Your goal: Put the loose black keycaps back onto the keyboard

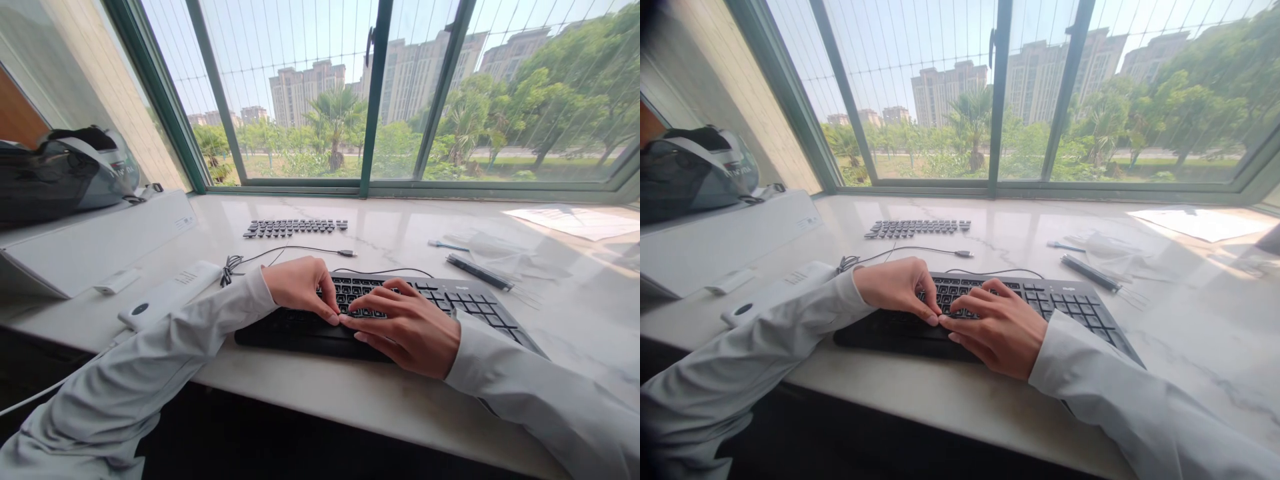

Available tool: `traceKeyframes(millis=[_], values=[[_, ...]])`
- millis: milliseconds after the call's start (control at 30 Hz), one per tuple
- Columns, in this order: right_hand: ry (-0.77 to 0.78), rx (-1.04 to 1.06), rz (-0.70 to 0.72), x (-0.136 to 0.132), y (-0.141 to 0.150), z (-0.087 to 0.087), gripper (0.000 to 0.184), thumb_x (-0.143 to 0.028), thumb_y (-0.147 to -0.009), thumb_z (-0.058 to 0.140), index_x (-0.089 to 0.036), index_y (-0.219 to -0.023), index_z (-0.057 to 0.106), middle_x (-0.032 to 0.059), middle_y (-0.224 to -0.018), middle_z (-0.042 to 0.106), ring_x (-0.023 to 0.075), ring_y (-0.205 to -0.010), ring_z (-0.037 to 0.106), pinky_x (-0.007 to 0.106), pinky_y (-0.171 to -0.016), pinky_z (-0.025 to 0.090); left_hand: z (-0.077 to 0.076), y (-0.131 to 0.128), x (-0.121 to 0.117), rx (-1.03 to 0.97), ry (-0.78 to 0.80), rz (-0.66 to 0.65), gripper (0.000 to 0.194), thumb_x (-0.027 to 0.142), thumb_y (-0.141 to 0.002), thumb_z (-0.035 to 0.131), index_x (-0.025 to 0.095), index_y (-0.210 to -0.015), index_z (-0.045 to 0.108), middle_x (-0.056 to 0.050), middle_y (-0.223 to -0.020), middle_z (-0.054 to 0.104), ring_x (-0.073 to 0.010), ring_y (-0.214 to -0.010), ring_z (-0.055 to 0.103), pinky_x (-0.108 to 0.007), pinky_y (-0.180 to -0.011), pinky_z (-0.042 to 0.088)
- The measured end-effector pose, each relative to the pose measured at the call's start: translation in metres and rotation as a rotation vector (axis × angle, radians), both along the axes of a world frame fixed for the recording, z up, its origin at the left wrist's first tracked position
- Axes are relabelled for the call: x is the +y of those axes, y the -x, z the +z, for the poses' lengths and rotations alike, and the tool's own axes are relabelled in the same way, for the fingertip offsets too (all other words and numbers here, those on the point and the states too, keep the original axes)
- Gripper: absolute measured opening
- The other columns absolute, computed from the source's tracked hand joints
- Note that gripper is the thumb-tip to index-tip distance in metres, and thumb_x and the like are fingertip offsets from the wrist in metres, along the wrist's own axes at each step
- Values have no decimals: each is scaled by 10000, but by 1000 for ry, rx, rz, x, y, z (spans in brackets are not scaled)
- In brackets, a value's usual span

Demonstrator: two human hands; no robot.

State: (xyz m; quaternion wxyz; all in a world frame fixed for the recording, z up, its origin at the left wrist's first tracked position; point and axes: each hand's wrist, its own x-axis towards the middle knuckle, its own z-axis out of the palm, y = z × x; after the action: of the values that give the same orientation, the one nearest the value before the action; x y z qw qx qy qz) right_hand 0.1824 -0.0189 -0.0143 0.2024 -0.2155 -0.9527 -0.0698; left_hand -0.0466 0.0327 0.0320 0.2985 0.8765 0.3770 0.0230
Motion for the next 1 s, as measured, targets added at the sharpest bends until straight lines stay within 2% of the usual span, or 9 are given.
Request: traceKeyframes(millis=[267,400,533,600,667,733,800,900,1000], values=[[-15,7,12,-1,5,-2,269,-296,-962,467,-270,-1156,652,30,-1064,688,153,-903,580,346,-856,316,-2,-6,-9,-2,-146,-64,130,287,-669,741,202,-753,791,15,-621,706,-76,-541,526,-180,-524,368],[-42,45,5,-3,6,0,256,-274,-955,469,-250,-1124,660,40,-1028,701,146,-884,586,346,-853,310,0,2,-6,-97,-123,-60,172,336,-672,758,220,-794,793,10,-669,728,-82,-561,563,-183,-557,396],[-86,126,-18,-5,2,6,277,-238,-951,459,-243,-1175,623,23,-995,709,139,-858,583,347,-856,296,26,34,11,-156,-270,173,270,439,-694,737,207,-822,788,-13,-739,737,-116,-651,612,-213,-639,429],[-93,176,-34,-5,0,8,268,-220,-947,458,-243,-1153,628,13,-965,712,136,-844,582,344,-854,294,39,59,24,-92,-392,350,314,462,-670,746,201,-842,782,-22,-774,738,-140,-715,631,-229,-677,435],[-97,198,-36,-5,-3,8,250,-215,-942,467,-249,-1119,641,7,-943,714,133,-834,584,342,-857,294,44,84,38,51,-353,402,420,482,-611,779,209,-929,764,-26,-874,742,-163,-799,646,-236,-714,439],[-93,199,-33,-3,-4,6,241,-214,-941,473,-256,-1101,648,3,-933,715,132,-826,586,340,-862,294,40,104,52,174,-231,380,527,485,-559,807,226,-1012,735,-26,-954,737,-174,-845,650,-240,-736,443],[-81,192,-25,-3,-3,4,236,-215,-942,473,-259,-1088,651,1,-928,715,131,-822,589,340,-866,294,30,115,64,208,-157,331,482,488,-588,788,229,-990,734,-32,-999,730,-177,-879,646,-243,-752,446],[-57,172,-19,-2,-2,3,226,-224,-943,473,-261,-1071,655,0,-925,714,134,-828,596,344,-871,289,11,115,78,203,-137,347,341,447,-646,751,204,-886,754,-44,-943,735,-167,-808,636,-244,-708,452],[-40,151,-30,-2,-3,2,223,-236,-947,469,-265,-1063,657,-2,-922,712,138,-836,600,348,-876,284,-4,107,85,230,-61,366,313,407,-642,751,181,-859,759,-54,-863,737,-135,-659,596,-234,-614,447]])
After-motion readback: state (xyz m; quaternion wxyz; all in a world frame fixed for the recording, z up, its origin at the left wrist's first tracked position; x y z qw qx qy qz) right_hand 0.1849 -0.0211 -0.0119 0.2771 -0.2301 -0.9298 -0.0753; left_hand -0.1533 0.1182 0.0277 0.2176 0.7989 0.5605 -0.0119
